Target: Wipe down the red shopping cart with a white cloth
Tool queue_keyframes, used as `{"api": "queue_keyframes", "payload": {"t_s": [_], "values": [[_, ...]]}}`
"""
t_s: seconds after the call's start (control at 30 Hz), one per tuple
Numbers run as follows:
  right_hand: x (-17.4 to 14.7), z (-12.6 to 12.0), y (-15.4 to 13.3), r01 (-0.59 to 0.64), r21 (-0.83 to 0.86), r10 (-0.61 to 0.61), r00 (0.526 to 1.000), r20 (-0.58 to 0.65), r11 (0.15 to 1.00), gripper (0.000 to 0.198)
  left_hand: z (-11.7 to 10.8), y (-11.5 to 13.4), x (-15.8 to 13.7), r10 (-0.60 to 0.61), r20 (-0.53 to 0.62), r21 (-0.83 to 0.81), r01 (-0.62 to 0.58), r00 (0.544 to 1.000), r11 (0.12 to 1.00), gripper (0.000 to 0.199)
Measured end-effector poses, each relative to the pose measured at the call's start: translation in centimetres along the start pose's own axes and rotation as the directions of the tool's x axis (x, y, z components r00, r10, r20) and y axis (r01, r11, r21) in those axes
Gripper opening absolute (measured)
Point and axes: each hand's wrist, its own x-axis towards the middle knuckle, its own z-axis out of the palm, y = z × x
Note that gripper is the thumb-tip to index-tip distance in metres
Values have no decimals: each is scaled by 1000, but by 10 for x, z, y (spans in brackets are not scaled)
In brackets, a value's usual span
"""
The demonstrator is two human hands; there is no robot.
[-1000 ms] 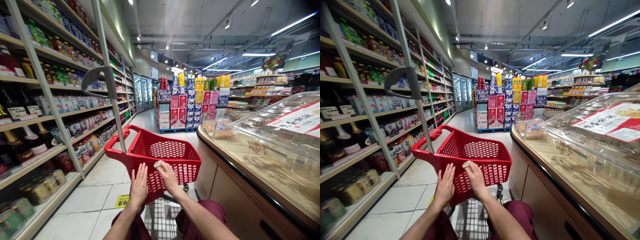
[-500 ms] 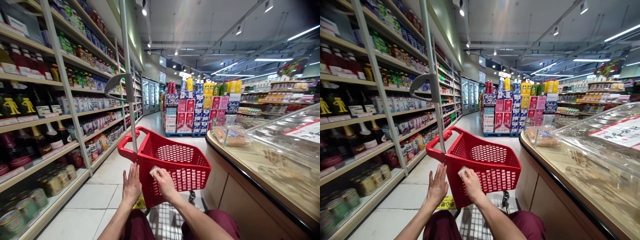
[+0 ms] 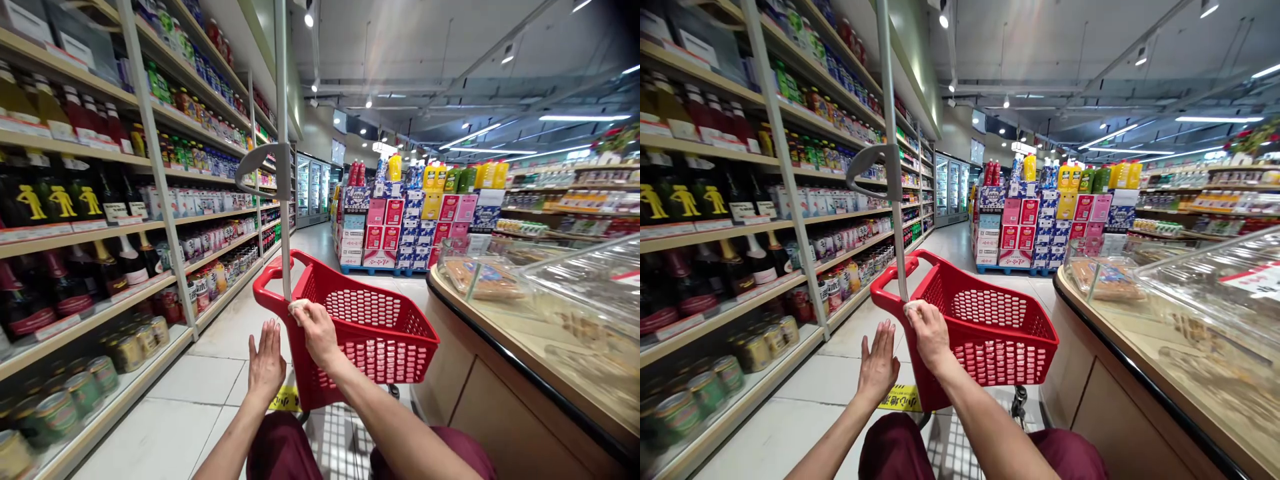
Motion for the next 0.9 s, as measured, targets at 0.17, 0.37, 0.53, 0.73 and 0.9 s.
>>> {"api": "queue_keyframes", "payload": {"t_s": [0.17, 0.37, 0.53, 0.73, 0.9], "values": [[-15, 14, -12, 112, -40, -100, 968, 229, 993, 25, -1, -7, -2, -12, 18, 2, 12, 1000, 1000, 76], [12, 5, -16, 48, -31, -47, 998, 49, 998, 39, -12, -13, 10, -68, 15, 22, 68, 998, 997, 73], [14, -2, -9, 79, 38, -83, 986, 142, 996, 30, -23, -13, 36, -27, -46, 16, 28, 999, 999, 72], [41, 10, -5, -132, 50, 137, 985, -109, 990, 28, -27, -2, 68, 86, -75, 2, -86, 993, 996, 73], [2, -8, 56, -211, -43, 209, 977, -38, 977, 31, -20, 15, 77, 257, -3, 4, -257, 966, 966, 66]]}}
